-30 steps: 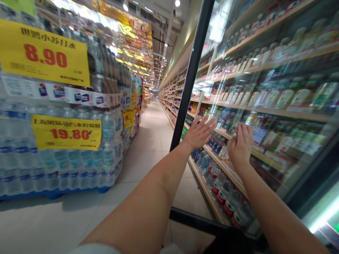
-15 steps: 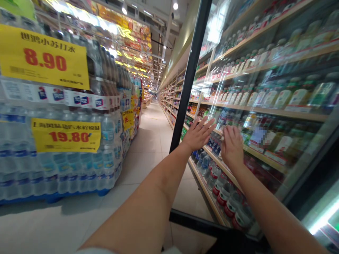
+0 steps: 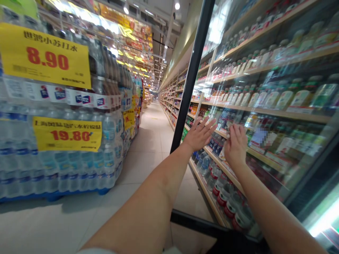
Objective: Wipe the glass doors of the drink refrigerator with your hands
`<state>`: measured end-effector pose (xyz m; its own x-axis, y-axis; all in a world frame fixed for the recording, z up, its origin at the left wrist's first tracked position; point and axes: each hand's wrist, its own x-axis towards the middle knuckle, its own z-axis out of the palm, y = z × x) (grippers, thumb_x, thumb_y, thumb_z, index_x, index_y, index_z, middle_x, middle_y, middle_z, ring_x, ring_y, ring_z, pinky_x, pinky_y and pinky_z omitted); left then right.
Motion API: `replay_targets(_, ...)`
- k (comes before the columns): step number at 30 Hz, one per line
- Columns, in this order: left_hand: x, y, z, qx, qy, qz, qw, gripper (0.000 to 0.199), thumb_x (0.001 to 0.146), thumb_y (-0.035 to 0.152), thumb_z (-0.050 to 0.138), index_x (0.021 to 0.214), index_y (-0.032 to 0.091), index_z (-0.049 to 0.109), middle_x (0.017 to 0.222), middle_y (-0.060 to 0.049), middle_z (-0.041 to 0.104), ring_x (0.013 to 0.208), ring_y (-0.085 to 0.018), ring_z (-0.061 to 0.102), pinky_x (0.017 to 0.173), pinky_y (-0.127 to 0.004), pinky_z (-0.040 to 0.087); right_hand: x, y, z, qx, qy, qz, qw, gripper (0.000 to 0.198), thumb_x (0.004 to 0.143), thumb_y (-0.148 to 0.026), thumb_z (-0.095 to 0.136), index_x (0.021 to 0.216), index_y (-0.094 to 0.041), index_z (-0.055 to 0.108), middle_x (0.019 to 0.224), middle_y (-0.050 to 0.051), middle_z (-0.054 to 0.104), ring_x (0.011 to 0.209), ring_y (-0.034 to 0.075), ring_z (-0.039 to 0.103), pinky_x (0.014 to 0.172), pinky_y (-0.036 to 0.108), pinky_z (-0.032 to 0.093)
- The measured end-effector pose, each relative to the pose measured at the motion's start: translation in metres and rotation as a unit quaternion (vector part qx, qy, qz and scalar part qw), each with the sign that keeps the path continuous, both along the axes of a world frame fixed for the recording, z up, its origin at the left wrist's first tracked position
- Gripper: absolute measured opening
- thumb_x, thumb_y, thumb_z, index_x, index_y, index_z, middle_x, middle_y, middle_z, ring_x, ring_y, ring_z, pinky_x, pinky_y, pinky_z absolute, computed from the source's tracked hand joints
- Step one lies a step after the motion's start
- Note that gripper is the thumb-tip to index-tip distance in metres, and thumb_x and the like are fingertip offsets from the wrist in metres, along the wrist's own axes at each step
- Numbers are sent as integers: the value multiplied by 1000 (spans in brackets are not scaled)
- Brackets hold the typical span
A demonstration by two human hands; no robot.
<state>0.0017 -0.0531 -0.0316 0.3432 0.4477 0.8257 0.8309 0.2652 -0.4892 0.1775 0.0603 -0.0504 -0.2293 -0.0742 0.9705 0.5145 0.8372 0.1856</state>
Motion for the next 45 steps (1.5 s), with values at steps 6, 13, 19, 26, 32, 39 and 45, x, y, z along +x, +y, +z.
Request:
replay_targets(6,1,0,0,3,-1,4,1000,63,100,38,44,159,20,28,167,-3,19,156,-30,13,127,-54,14,0,0,-3,11,-69,10,998,65,96,-17,40,159,-20,28,158,13,42,153,30,25,120,58,30)
replay_targets(13,-1,2,-1,5,-2,-9,1000,64,100,37,44,159,21,26,167,-3,19,155,-30,13,127,-53,16,1,7,0,6,32,18,999,66,97,-17,38,161,-17,23,159,16,38,153,33,23,119,62,30)
replay_targets(19,0,1,-1,7,-4,-4,1000,65,99,38,46,159,21,28,167,-2,19,156,-29,12,127,-53,16,4,8,0,22,-11,18,1000,65,98,-17,38,161,-19,23,158,15,41,152,31,26,119,60,32)
replay_targets(26,-1,2,-1,8,-3,-7,1000,63,101,38,42,160,21,26,167,-2,19,156,-29,11,127,-52,15,9,10,-3,27,-31,8,999,63,98,-17,40,160,-18,26,158,16,41,153,31,25,120,59,31)
replay_targets(32,0,1,-1,3,-2,1,1000,64,100,38,43,160,21,26,167,-2,17,156,-30,11,128,-53,13,9,8,-11,22,-14,6,1000,65,98,-16,40,160,-16,23,159,17,39,153,31,24,120,59,31)
replay_targets(39,1,-1,0,-15,-11,12,1000,70,97,38,50,160,22,24,168,-3,15,156,-30,11,128,-54,14,14,21,-9,36,-20,-5,999,64,97,-17,42,159,-18,27,157,17,42,152,31,27,120,60,32)
replay_targets(45,2,-2,1,-21,-18,7,1000,68,98,37,48,160,22,24,168,-1,16,156,-29,9,128,-53,16,19,26,-10,46,3,-3,999,66,97,-16,42,160,-17,24,158,18,41,152,34,27,119,62,32)
